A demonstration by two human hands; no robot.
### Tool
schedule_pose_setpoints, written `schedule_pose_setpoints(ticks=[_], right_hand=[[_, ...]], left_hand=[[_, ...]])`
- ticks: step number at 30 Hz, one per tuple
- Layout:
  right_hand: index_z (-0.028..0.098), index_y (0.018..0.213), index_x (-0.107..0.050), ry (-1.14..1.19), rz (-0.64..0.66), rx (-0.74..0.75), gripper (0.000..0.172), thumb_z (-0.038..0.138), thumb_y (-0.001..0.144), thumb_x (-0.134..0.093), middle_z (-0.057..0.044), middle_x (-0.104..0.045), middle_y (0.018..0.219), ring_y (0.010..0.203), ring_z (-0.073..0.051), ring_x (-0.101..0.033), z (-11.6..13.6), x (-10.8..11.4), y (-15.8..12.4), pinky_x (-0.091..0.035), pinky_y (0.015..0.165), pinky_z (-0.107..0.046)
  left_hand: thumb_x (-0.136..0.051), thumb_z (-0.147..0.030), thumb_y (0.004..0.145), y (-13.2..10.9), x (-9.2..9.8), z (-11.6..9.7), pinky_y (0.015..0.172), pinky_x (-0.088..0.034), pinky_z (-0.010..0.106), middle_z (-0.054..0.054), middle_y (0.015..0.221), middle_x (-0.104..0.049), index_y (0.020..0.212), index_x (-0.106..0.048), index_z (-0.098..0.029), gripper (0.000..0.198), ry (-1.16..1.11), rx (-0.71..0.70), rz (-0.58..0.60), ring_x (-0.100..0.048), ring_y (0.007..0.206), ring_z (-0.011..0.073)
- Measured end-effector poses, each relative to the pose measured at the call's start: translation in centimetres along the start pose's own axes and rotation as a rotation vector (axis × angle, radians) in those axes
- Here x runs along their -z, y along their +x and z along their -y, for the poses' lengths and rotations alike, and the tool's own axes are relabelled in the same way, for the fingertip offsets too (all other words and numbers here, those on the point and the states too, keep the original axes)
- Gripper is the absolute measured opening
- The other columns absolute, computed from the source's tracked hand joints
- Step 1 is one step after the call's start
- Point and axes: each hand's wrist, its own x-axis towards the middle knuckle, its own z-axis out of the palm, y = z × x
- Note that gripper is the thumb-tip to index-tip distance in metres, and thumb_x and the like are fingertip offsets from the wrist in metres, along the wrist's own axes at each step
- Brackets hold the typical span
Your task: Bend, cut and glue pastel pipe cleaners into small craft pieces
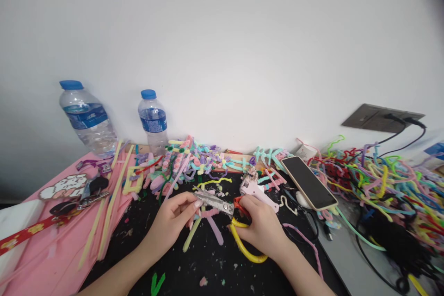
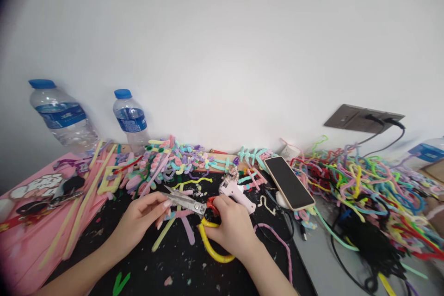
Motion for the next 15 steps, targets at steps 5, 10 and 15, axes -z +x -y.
schedule_pose_setpoints(ticks=[5, 10, 15], right_hand=[[0.021, 0.072, -0.047, -0.038, 0.008, -0.004, 0.021, 0.023, 0.065, -0.066, 0.001, -0.056, 0.073, 0.066, -0.017, -0.052, 0.17, 0.10, 0.04, -0.028, 0.055, -0.024], [0.020, 0.073, -0.048, -0.075, 0.017, -0.003, 0.020, 0.024, 0.066, -0.066, 0.000, -0.058, 0.074, 0.068, -0.018, -0.054, -0.06, -0.15, 0.11, -0.028, 0.055, -0.025], [0.021, 0.072, -0.049, -0.112, -0.002, 0.010, 0.018, 0.024, 0.067, -0.065, -0.001, -0.058, 0.073, 0.068, -0.019, -0.055, -0.09, -0.48, 0.03, -0.027, 0.054, -0.025]], left_hand=[[-0.052, -0.037, 0.084, 0.08, -0.05, -0.09, 0.051, -0.040, 0.022, -0.005, 0.055, -0.047, 0.065, -0.056, -0.017, 0.027, -0.002, -0.002, -0.013, -0.045, 0.048, 0.0104], [-0.053, -0.037, 0.084, -0.03, -0.04, -0.14, 0.051, -0.041, 0.022, -0.004, 0.057, -0.048, 0.066, -0.057, -0.017, 0.027, -0.002, 0.001, -0.018, -0.044, 0.048, 0.0098], [-0.053, -0.036, 0.085, 0.00, 0.04, 0.12, 0.051, -0.042, 0.021, -0.003, 0.061, -0.052, 0.069, -0.059, -0.016, 0.026, -0.013, 0.004, -0.009, -0.045, 0.049, 0.0096]])
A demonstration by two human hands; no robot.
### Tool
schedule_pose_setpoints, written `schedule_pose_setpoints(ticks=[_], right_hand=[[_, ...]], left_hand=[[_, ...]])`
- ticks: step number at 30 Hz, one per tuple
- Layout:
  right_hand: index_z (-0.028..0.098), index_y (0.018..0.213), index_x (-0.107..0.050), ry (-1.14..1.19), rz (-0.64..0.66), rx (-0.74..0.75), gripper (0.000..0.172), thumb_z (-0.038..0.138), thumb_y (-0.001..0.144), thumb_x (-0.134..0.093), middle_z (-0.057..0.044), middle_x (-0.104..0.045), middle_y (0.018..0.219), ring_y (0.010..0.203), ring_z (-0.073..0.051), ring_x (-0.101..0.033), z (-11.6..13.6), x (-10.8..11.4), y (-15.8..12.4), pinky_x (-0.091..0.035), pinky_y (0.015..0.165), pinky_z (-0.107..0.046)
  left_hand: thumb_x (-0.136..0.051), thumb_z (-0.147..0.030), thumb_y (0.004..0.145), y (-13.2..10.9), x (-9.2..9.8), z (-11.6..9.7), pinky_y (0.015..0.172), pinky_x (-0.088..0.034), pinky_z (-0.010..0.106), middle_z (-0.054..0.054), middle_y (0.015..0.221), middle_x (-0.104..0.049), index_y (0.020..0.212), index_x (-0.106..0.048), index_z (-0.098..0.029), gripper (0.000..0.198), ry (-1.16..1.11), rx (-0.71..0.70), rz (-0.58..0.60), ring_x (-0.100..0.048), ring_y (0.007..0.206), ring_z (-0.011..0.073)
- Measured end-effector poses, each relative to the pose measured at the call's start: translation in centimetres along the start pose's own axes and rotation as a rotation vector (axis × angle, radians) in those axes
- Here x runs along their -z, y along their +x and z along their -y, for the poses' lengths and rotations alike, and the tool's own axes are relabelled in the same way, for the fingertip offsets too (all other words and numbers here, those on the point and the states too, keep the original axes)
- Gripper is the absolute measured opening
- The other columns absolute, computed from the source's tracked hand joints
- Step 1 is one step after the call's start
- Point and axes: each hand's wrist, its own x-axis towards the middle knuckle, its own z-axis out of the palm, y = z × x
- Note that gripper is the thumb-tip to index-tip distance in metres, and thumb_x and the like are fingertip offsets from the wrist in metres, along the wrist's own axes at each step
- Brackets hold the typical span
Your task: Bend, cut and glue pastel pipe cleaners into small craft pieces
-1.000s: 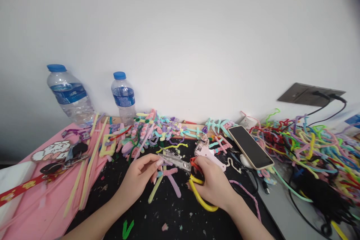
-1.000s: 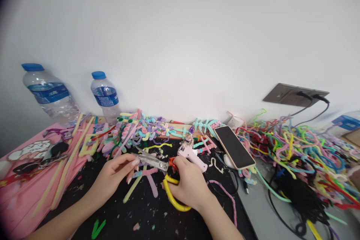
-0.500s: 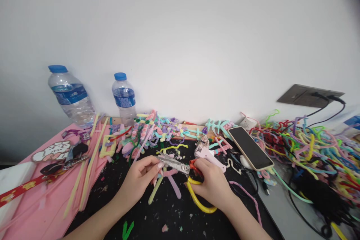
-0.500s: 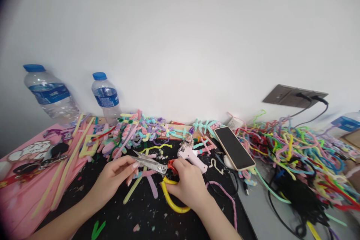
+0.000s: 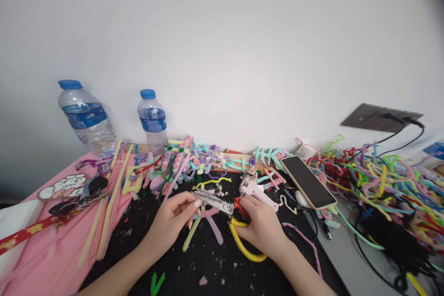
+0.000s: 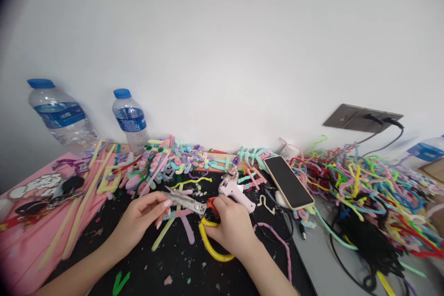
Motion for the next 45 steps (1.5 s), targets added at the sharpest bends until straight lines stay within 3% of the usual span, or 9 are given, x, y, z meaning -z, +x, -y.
schedule_pose_setpoints(ticks=[8, 12, 16, 25, 45], right_hand=[[0.021, 0.063, -0.042, 0.012, -0.018, -0.005, 0.025, 0.027, 0.071, -0.065, 0.001, -0.053, 0.065, 0.061, -0.015, -0.049, -0.2, -0.1, 0.0, -0.025, 0.051, -0.026], [0.022, 0.062, -0.034, 0.085, -0.014, -0.081, 0.032, 0.030, 0.075, -0.061, 0.003, -0.048, 0.062, 0.056, -0.014, -0.042, -0.5, 0.4, 0.2, -0.026, 0.052, -0.025], [0.023, 0.069, -0.032, 0.165, 0.020, -0.140, 0.032, 0.029, 0.069, -0.064, 0.002, -0.049, 0.068, 0.061, -0.015, -0.042, -0.1, 0.9, 0.1, -0.028, 0.055, -0.025], [0.023, 0.073, -0.033, 0.243, 0.114, -0.092, 0.032, 0.027, 0.065, -0.064, 0.002, -0.052, 0.076, 0.063, -0.015, -0.042, 1.4, 0.5, -0.2, -0.026, 0.056, -0.025], [0.021, 0.065, -0.029, 0.196, 0.145, -0.079, 0.040, 0.034, 0.068, -0.067, 0.004, -0.045, 0.068, 0.058, -0.011, -0.034, 1.3, 0.6, -0.2, -0.018, 0.053, -0.024]], left_hand=[[-0.055, -0.039, 0.083, 0.2, 0.0, 0.1, 0.050, -0.041, 0.022, -0.002, 0.061, -0.055, 0.070, -0.061, -0.016, 0.027, -0.003, 0.015, -0.002, -0.045, 0.048, 0.0103], [-0.056, -0.039, 0.082, 0.2, 0.0, 0.0, 0.051, -0.039, 0.022, -0.003, 0.056, -0.053, 0.072, -0.063, -0.016, 0.026, -0.017, 0.024, -0.015, -0.045, 0.047, 0.0105], [-0.057, -0.040, 0.081, 0.2, -0.1, -0.1, 0.050, -0.039, 0.022, -0.005, 0.049, -0.047, 0.072, -0.062, -0.016, 0.026, -0.066, 0.043, -0.018, -0.043, 0.046, 0.0107], [-0.056, -0.039, 0.086, 0.2, -0.2, 0.5, 0.053, -0.035, 0.021, -0.007, 0.047, -0.045, 0.072, -0.059, -0.016, 0.027, -0.191, 0.047, 0.006, -0.039, 0.046, 0.0085], [-0.051, -0.038, 0.086, 0.4, 0.1, 0.8, 0.053, -0.034, 0.022, -0.007, 0.049, -0.045, 0.065, -0.055, -0.017, 0.030, -0.033, 0.002, 0.030, -0.042, 0.048, 0.0103]])
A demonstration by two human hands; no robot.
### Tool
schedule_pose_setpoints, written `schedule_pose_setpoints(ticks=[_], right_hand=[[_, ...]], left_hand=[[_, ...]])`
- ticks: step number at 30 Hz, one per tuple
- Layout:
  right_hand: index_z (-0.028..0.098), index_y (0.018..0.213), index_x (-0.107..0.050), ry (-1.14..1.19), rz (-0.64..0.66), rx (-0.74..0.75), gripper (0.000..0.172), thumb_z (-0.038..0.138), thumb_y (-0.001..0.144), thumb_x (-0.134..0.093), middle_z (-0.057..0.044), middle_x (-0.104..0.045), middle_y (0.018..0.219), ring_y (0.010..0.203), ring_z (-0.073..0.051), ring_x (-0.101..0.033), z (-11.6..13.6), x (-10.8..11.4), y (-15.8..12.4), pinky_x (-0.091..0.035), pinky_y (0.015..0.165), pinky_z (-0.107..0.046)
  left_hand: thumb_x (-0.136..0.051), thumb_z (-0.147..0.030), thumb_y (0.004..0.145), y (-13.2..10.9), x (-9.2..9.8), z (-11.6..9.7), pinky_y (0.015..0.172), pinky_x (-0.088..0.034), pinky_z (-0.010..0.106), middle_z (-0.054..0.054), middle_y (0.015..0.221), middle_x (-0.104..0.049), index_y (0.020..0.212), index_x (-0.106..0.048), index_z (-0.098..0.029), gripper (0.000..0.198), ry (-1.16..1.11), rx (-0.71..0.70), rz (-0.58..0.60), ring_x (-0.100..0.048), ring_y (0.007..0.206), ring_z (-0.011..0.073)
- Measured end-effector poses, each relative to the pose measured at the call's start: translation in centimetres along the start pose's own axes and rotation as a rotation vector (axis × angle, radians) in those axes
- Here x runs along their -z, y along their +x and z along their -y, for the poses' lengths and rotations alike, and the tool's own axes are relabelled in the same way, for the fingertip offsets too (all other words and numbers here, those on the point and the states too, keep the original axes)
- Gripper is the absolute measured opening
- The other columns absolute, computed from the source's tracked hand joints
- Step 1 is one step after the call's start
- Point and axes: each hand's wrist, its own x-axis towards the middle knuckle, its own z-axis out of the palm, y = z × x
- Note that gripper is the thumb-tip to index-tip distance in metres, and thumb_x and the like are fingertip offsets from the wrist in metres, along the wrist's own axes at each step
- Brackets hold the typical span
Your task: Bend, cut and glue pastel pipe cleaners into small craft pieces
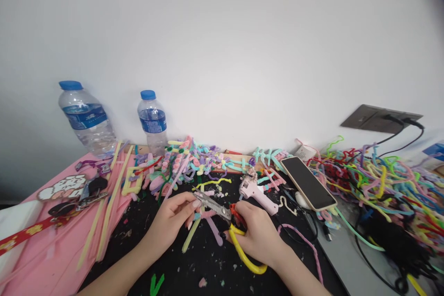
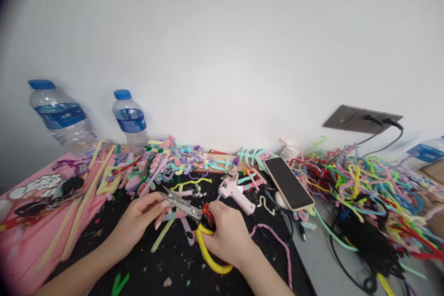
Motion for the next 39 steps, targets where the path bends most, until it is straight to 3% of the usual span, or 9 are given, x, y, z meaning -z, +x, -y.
schedule_pose_setpoints(ticks=[19, 39], right_hand=[[0.020, 0.060, -0.035, -0.080, -0.035, 0.030, 0.044, 0.045, 0.069, -0.070, 0.005, -0.044, 0.062, 0.053, -0.010, -0.032, -0.66, -0.03, -0.09, -0.015, 0.051, -0.024], [0.019, 0.058, -0.035, -0.098, -0.005, 0.002, 0.042, 0.043, 0.069, -0.069, 0.004, -0.045, 0.060, 0.054, -0.010, -0.033, -0.26, 0.47, -0.27, -0.018, 0.051, -0.024]], left_hand=[[-0.054, -0.036, 0.085, -0.01, -0.04, -0.32, 0.052, -0.036, 0.020, -0.006, 0.056, -0.047, 0.067, -0.059, -0.016, 0.027, -0.050, 0.018, 0.016, -0.041, 0.049, 0.0084], [-0.056, -0.038, 0.083, 0.09, -0.07, -0.21, 0.051, -0.038, 0.021, -0.002, 0.062, -0.053, 0.068, -0.062, -0.015, 0.028, -0.018, 0.017, 0.014, -0.042, 0.049, 0.0090]])
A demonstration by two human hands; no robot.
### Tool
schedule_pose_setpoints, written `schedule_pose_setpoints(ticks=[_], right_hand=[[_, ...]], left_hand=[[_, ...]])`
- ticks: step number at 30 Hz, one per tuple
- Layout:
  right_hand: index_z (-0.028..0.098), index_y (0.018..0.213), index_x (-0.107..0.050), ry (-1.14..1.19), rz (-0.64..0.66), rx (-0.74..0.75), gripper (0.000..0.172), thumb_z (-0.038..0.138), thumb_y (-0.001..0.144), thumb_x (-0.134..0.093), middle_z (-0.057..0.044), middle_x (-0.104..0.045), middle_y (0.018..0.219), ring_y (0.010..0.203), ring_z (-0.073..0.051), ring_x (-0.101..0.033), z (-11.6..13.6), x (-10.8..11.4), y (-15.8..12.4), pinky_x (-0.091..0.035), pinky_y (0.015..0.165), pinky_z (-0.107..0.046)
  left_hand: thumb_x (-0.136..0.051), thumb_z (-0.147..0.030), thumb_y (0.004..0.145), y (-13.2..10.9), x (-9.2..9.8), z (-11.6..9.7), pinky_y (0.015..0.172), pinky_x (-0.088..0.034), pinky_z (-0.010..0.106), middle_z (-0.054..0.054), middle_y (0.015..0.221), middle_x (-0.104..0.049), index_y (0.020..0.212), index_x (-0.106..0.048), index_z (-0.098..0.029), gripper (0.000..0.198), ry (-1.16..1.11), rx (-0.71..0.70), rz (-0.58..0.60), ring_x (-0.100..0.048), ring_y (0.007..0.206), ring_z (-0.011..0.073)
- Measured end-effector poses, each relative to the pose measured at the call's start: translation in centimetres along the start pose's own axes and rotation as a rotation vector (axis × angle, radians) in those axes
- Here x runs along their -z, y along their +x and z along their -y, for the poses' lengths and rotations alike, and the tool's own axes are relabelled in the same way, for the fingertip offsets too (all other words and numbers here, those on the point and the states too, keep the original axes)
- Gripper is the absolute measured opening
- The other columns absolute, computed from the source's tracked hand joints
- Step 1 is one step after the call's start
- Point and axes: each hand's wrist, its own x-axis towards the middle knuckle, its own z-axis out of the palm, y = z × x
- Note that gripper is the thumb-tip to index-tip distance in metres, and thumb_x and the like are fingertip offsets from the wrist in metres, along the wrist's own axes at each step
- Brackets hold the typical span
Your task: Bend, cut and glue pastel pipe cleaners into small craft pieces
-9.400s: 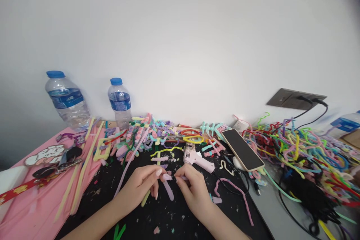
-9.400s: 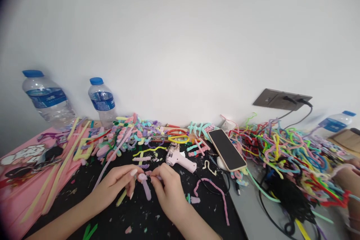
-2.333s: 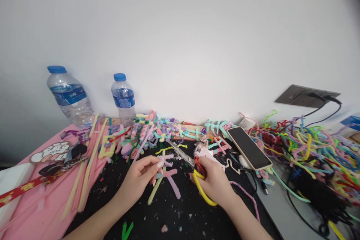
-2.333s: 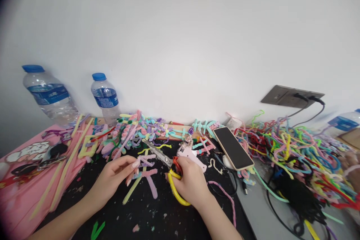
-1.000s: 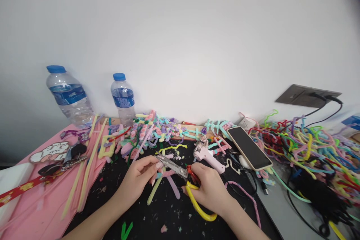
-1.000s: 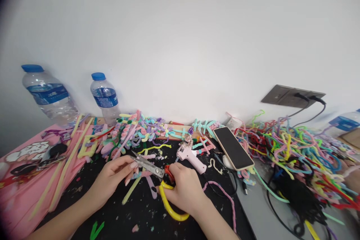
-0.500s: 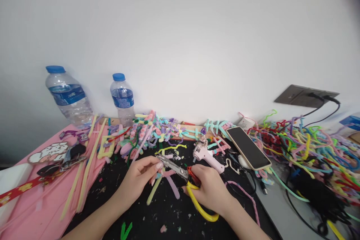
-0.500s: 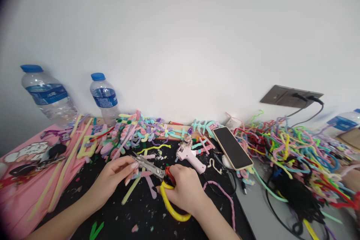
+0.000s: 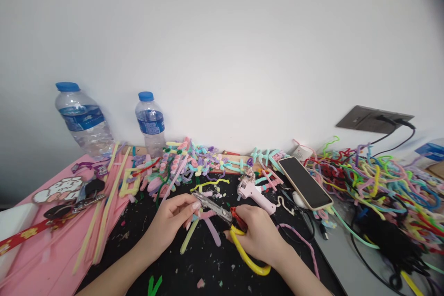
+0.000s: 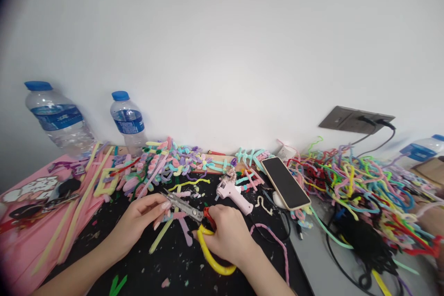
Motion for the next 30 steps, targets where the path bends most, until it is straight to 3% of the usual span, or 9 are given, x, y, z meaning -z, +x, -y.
schedule_pose_setpoints(ticks=[14, 21, 25, 28, 30], right_hand=[[0.020, 0.057, -0.029, 0.060, 0.018, 0.006, 0.041, 0.035, 0.074, -0.063, 0.005, -0.040, 0.057, 0.053, -0.010, -0.032, -0.4, 0.1, 0.0, -0.021, 0.052, -0.024], [0.021, 0.061, -0.035, 0.004, -0.135, -0.073, 0.033, 0.033, 0.070, -0.065, 0.004, -0.047, 0.061, 0.056, -0.013, -0.041, -1.1, 0.3, 0.5, -0.026, 0.052, -0.023], [0.022, 0.070, -0.045, -0.050, -0.269, -0.080, 0.018, 0.031, 0.073, -0.059, 0.002, -0.053, 0.066, 0.057, -0.015, -0.047, -2.1, 0.7, 0.7, -0.031, 0.053, -0.024], [0.020, 0.080, -0.052, -0.085, -0.377, -0.106, 0.007, 0.027, 0.077, -0.054, -0.001, -0.059, 0.071, 0.061, -0.017, -0.055, -3.7, 1.9, 1.1, -0.036, 0.056, -0.025], [0.019, 0.085, -0.056, -0.137, -0.413, -0.129, 0.014, 0.030, 0.076, -0.057, -0.004, -0.062, 0.077, 0.067, -0.019, -0.059, -5.1, 3.3, 1.7, -0.039, 0.059, -0.026]], left_hand=[[-0.056, -0.039, 0.083, -0.1, 0.0, 0.0, 0.050, -0.038, 0.021, -0.002, 0.062, -0.053, 0.071, -0.063, -0.015, 0.027, -0.003, 0.009, 0.003, -0.042, 0.050, 0.0094], [-0.058, -0.042, 0.080, -0.1, -0.2, -0.3, 0.048, -0.039, 0.021, -0.001, 0.061, -0.055, 0.071, -0.064, -0.015, 0.028, -0.011, 0.013, -0.021, -0.043, 0.048, 0.0100], [-0.060, -0.042, 0.078, -0.1, -0.3, -0.8, 0.047, -0.040, 0.021, -0.002, 0.058, -0.056, 0.071, -0.065, -0.016, 0.028, -0.027, 0.008, -0.068, -0.043, 0.046, 0.0094], [-0.061, -0.043, 0.076, -0.1, -0.2, -0.8, 0.047, -0.041, 0.022, -0.003, 0.054, -0.055, 0.076, -0.067, -0.016, 0.028, -0.021, 0.030, -0.120, -0.044, 0.044, 0.0101], [-0.061, -0.043, 0.075, -0.1, -0.2, -0.6, 0.047, -0.042, 0.022, -0.002, 0.053, -0.056, 0.079, -0.068, -0.015, 0.028, -0.019, 0.049, -0.147, -0.044, 0.044, 0.0104]])
